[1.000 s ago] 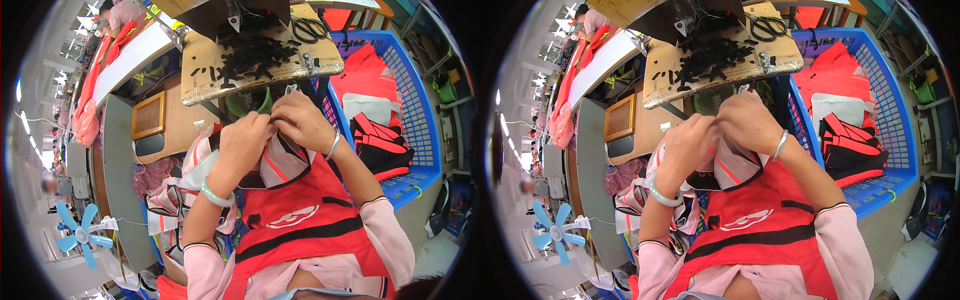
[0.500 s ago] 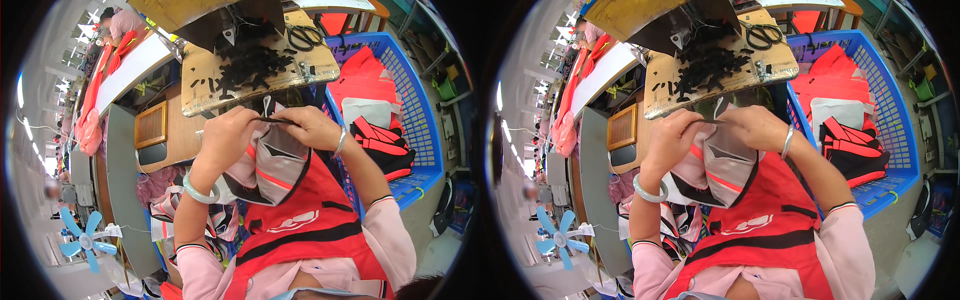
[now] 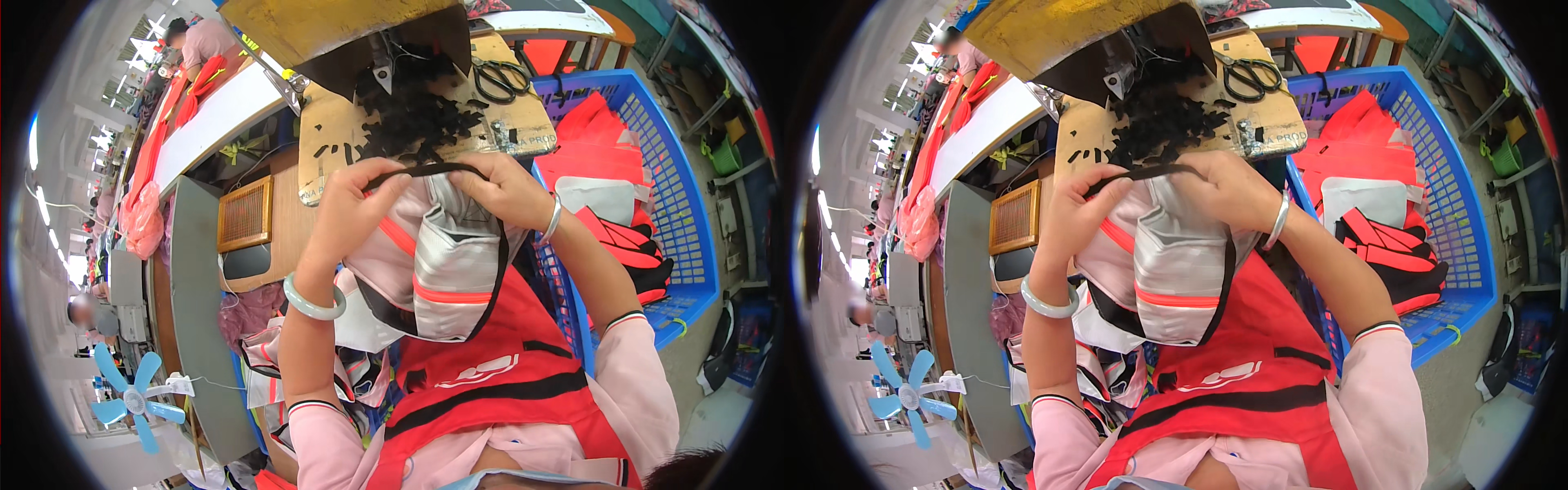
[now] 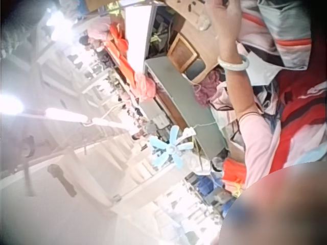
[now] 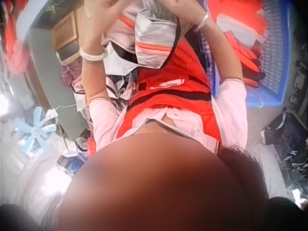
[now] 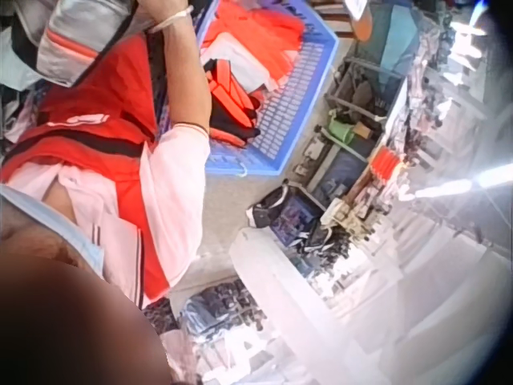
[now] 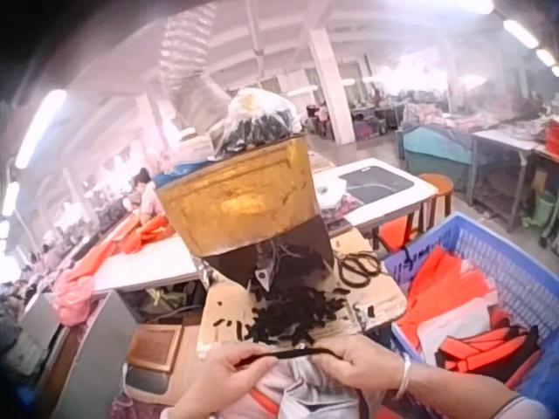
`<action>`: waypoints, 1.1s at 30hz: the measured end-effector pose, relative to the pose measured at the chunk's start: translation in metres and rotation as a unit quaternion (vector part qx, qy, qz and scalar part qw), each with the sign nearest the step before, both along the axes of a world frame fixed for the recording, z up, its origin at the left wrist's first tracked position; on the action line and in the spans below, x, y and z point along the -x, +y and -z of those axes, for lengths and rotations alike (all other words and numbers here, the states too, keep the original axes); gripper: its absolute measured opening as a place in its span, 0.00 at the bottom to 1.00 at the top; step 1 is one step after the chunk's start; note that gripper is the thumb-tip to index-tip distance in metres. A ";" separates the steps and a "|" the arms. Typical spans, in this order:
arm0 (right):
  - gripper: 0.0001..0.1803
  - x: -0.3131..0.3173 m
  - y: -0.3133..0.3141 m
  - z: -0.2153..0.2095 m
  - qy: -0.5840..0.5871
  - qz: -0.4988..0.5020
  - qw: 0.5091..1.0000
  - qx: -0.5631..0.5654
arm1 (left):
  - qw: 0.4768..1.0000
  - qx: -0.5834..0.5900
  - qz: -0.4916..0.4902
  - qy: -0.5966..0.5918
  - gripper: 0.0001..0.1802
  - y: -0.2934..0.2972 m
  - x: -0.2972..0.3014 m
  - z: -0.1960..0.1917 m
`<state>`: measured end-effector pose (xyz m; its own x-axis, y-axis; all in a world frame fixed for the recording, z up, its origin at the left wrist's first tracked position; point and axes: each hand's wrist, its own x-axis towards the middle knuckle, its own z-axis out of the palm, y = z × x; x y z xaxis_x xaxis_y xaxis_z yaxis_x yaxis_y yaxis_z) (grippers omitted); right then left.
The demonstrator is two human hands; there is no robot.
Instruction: The person is sewing safety vests using an industrial sewing machine.
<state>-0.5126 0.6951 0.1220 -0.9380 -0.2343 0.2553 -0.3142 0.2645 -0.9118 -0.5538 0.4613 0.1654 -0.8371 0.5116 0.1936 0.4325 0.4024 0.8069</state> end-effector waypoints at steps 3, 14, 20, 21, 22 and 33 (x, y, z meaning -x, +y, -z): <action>0.14 0.018 -0.004 -0.008 0.031 0.012 0.999 -0.031 | 0.998 -0.003 -0.012 -0.056 0.14 0.000 0.015 -0.006; 0.18 0.056 0.000 -0.029 0.014 0.018 0.987 -0.160 | 0.991 0.078 -0.007 -0.110 0.23 -0.002 0.061 -0.015; 0.19 0.078 -0.004 -0.030 0.046 0.055 0.982 -0.174 | 0.989 0.073 -0.021 -0.125 0.25 -0.005 0.095 -0.010; 0.19 0.080 -0.006 -0.029 0.061 0.059 0.980 -0.178 | 0.989 0.068 -0.013 -0.133 0.25 -0.006 0.099 -0.009; 0.19 0.083 -0.006 -0.028 0.055 0.064 0.981 -0.174 | 0.989 0.064 -0.008 -0.137 0.25 -0.006 0.104 -0.008; 0.20 0.108 -0.002 -0.023 -0.014 0.043 0.982 -0.184 | 0.988 0.052 0.009 -0.142 0.23 -0.005 0.132 0.006</action>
<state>-0.6204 0.6936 0.1449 -0.9640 -0.2249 0.1415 -0.2517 0.6020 -0.7578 -0.6860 0.4560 0.1590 -0.8402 0.5324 -0.1034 0.2019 0.4839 0.8515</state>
